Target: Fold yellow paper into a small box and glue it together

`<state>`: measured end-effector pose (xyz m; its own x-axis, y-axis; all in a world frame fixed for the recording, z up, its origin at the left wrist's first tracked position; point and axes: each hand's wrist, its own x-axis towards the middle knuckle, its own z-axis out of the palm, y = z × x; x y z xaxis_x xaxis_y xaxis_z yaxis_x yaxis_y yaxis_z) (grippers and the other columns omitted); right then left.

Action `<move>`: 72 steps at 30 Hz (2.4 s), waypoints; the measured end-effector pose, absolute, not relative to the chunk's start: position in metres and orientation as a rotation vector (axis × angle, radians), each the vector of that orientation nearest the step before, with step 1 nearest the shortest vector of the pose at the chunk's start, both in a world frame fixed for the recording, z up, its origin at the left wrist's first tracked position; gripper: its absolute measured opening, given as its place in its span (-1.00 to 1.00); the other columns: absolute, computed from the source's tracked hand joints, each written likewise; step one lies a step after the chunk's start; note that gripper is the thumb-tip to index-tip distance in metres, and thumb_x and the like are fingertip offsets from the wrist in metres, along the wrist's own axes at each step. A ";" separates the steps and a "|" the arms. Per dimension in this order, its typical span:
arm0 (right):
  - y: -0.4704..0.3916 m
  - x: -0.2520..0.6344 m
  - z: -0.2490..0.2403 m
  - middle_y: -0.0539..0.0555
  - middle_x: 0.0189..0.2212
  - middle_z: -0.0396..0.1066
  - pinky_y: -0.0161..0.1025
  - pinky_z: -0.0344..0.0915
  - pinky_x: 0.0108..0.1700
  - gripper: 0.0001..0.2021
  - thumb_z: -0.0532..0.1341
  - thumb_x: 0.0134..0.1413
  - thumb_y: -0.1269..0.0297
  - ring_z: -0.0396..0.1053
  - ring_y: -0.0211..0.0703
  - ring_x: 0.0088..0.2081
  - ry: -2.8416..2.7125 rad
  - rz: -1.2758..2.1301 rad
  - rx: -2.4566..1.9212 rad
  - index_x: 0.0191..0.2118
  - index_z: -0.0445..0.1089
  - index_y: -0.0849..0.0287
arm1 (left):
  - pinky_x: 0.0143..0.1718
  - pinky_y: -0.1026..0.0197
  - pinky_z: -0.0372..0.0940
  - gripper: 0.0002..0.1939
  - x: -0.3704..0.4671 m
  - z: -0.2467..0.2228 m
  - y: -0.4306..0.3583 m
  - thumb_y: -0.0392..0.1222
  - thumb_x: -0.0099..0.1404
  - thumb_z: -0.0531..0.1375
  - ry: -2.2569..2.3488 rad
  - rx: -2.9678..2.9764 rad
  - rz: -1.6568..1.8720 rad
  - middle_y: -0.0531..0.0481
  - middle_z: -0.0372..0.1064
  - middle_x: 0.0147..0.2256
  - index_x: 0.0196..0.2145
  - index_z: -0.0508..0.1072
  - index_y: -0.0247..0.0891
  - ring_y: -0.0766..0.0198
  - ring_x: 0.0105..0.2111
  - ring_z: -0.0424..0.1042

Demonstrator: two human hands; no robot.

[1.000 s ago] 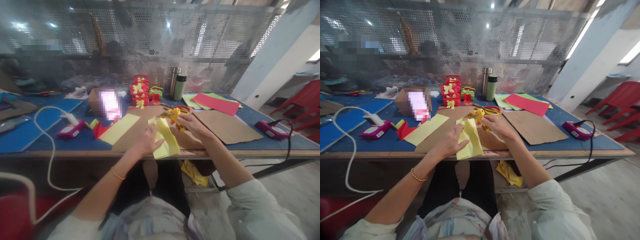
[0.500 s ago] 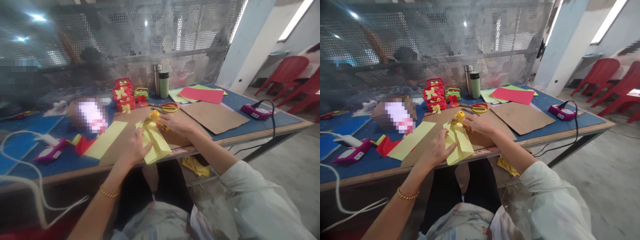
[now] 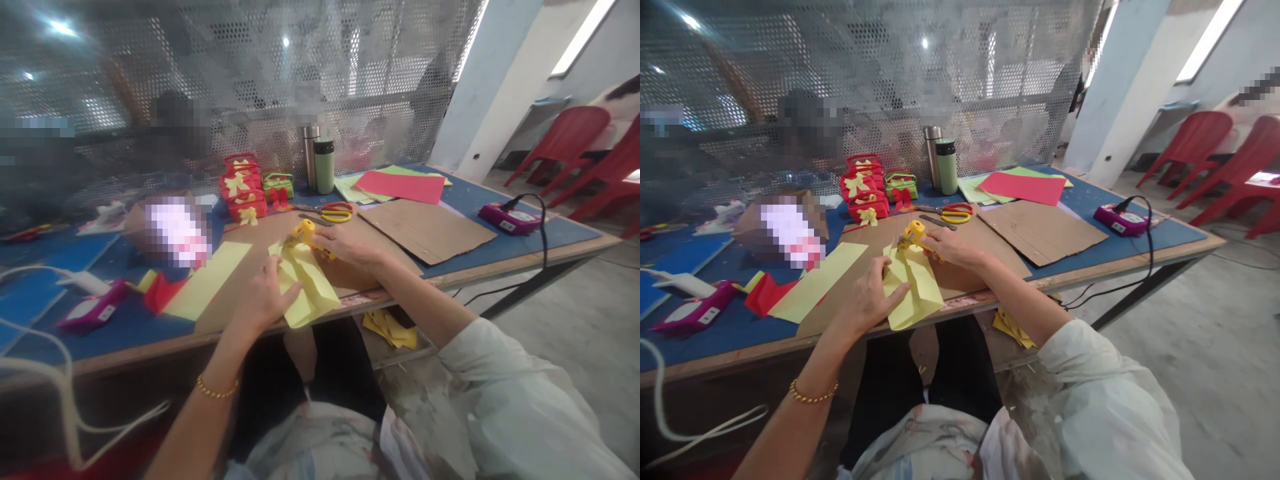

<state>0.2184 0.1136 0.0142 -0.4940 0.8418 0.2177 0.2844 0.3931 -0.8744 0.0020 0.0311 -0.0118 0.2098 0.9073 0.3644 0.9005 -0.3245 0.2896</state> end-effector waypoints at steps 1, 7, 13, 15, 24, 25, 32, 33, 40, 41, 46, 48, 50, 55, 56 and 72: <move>0.114 0.219 0.014 -0.02 -0.57 0.33 -0.34 0.21 -0.47 -0.68 0.13 0.26 0.13 0.28 -0.30 -0.52 -1.989 1.054 -0.959 -0.48 0.30 0.16 | -0.15 -0.08 0.45 -0.51 0.001 -0.012 0.031 0.06 0.32 0.19 1.813 2.440 0.758 -0.27 0.48 -0.08 0.08 0.24 -0.27 -0.10 -0.14 0.56; 0.114 0.222 0.016 0.01 -0.54 0.35 -0.31 0.22 -0.44 -0.68 0.11 0.26 0.14 0.28 -0.25 -0.46 -2.017 1.016 -0.940 -0.51 0.29 0.13 | -0.14 -0.09 0.46 -0.46 0.001 -0.010 0.031 0.08 0.33 0.18 1.840 2.439 0.719 -0.30 0.48 -0.08 0.11 0.22 -0.31 -0.13 -0.14 0.56; 0.110 0.225 0.021 0.04 -0.51 0.34 -0.23 0.21 -0.38 -0.69 0.08 0.28 0.21 0.27 -0.20 -0.45 -2.079 0.965 -0.986 -0.50 0.30 0.14 | -0.12 -0.13 0.46 -0.44 0.001 -0.010 0.031 0.09 0.34 0.17 1.852 2.427 0.684 -0.36 0.46 -0.04 0.13 0.21 -0.35 -0.16 -0.11 0.56; 0.110 0.225 0.020 0.02 -0.51 0.34 -0.24 0.19 -0.39 -0.68 0.08 0.30 0.18 0.27 -0.22 -0.46 -2.062 0.984 -0.985 -0.49 0.30 0.14 | -0.13 -0.11 0.46 -0.44 0.001 -0.011 0.031 0.09 0.34 0.17 1.841 2.431 0.709 -0.34 0.47 -0.06 0.13 0.22 -0.34 -0.14 -0.12 0.56; 0.116 0.222 0.017 0.00 -0.55 0.33 -0.28 0.16 -0.41 -0.64 0.13 0.29 0.09 0.26 -0.25 -0.48 -2.043 0.984 -0.975 -0.49 0.31 0.16 | -0.06 -0.12 0.46 -0.34 -0.001 -0.014 0.033 0.10 0.33 0.20 1.813 2.457 0.761 -0.38 0.45 0.04 0.23 0.17 -0.34 -0.14 -0.05 0.55; 0.115 0.223 0.017 0.00 -0.55 0.32 -0.28 0.16 -0.41 -0.63 0.12 0.30 0.09 0.26 -0.25 -0.48 -2.041 0.989 -0.980 -0.50 0.31 0.16 | -0.04 -0.13 0.45 -0.29 -0.001 -0.015 0.033 0.10 0.34 0.20 1.812 2.468 0.760 -0.42 0.43 0.08 0.27 0.13 -0.35 -0.16 -0.01 0.54; 0.108 0.240 0.024 0.01 -0.54 0.32 -0.31 0.14 -0.43 -0.58 0.13 0.30 -0.02 0.22 -0.29 -0.49 -1.945 1.041 -0.933 -0.48 0.37 0.17 | 0.05 -0.17 0.40 -0.42 -0.007 -0.025 0.041 -0.01 0.47 0.02 1.871 2.452 0.685 -0.51 0.38 0.14 0.29 0.13 -0.45 -0.17 0.09 0.49; 0.108 0.243 0.026 0.01 -0.54 0.32 -0.31 0.15 -0.45 -0.57 0.13 0.28 -0.05 0.22 -0.30 -0.50 -1.925 1.053 -0.923 -0.46 0.38 0.18 | 0.06 -0.17 0.39 -0.46 -0.008 -0.026 0.043 -0.05 0.48 -0.01 1.866 2.468 0.680 -0.50 0.39 0.13 0.28 0.15 -0.45 -0.17 0.09 0.48; 0.108 0.249 0.031 0.07 -0.44 0.39 -0.34 0.19 -0.51 -0.54 0.18 0.19 -0.17 0.21 -0.32 -0.51 -1.778 1.079 -0.805 -0.39 0.40 0.19 | 0.11 -0.17 0.31 -0.58 -0.004 -0.014 0.050 -0.16 0.45 -0.04 1.886 2.677 0.438 -0.43 0.41 0.04 0.13 0.35 -0.45 -0.14 0.04 0.44; 0.107 0.248 0.031 0.07 -0.43 0.40 -0.34 0.18 -0.51 -0.54 0.18 0.19 -0.17 0.20 -0.33 -0.51 -1.777 1.086 -0.792 -0.39 0.40 0.19 | 0.09 -0.15 0.32 -0.59 -0.003 -0.010 0.051 -0.16 0.45 -0.05 1.888 2.706 0.374 -0.40 0.41 0.02 0.09 0.39 -0.43 -0.13 0.01 0.45; 0.100 0.245 0.030 0.05 -0.45 0.36 -0.30 0.14 -0.48 -0.50 0.15 0.19 -0.20 0.19 -0.33 -0.52 -1.837 1.057 -0.813 -0.42 0.38 0.20 | 0.09 -0.20 0.27 -0.67 0.002 0.001 0.052 -0.12 0.43 0.00 1.899 2.767 0.293 -0.37 0.43 0.04 -0.09 0.48 -0.34 -0.16 0.03 0.41; 0.098 0.243 0.029 0.03 -0.49 0.32 -0.28 0.14 -0.47 -0.49 0.13 0.20 -0.21 0.19 -0.31 -0.52 -1.869 1.012 -0.854 -0.43 0.38 0.20 | 0.09 -0.24 0.25 -0.69 0.003 -0.002 0.051 -0.11 0.42 0.04 1.913 2.741 0.363 -0.37 0.42 0.09 -0.07 0.47 -0.32 -0.19 0.07 0.38; 0.096 0.239 0.028 0.02 -0.51 0.30 -0.26 0.13 -0.45 -0.49 0.09 0.22 -0.21 0.19 -0.29 -0.52 -1.919 0.934 -0.901 -0.43 0.39 0.19 | 0.09 -0.24 0.24 -0.69 0.005 -0.007 0.050 -0.12 0.41 0.06 1.934 2.699 0.431 -0.36 0.42 0.11 -0.03 0.47 -0.31 -0.20 0.09 0.37; 0.094 0.228 0.028 0.01 -0.55 0.28 -0.23 0.10 -0.40 -0.50 0.04 0.26 -0.18 0.22 -0.22 -0.48 -2.060 0.681 -1.014 -0.46 0.34 0.15 | 0.06 -0.24 0.24 -0.67 0.008 -0.013 0.048 -0.13 0.42 0.07 1.921 2.682 0.510 -0.40 0.44 0.09 -0.03 0.51 -0.34 -0.22 0.10 0.36; 0.093 0.226 0.029 0.01 -0.55 0.28 -0.23 0.09 -0.40 -0.50 0.04 0.27 -0.16 0.22 -0.22 -0.47 -2.076 0.630 -1.031 -0.47 0.32 0.15 | 0.05 -0.23 0.25 -0.66 0.009 -0.013 0.048 -0.12 0.42 0.06 1.919 2.696 0.490 -0.39 0.44 0.08 -0.03 0.52 -0.35 -0.22 0.09 0.37; 0.092 0.211 0.034 0.11 -0.49 0.38 -0.20 0.12 -0.34 -0.68 0.03 0.29 0.18 0.30 -0.09 -0.41 -2.248 0.200 -1.393 -0.50 0.25 0.11 | 0.06 -0.11 0.18 -0.56 0.014 -0.008 0.042 -0.04 0.49 -0.01 1.964 2.689 0.345 -0.40 0.45 0.07 0.06 0.52 -0.34 -0.14 0.13 0.35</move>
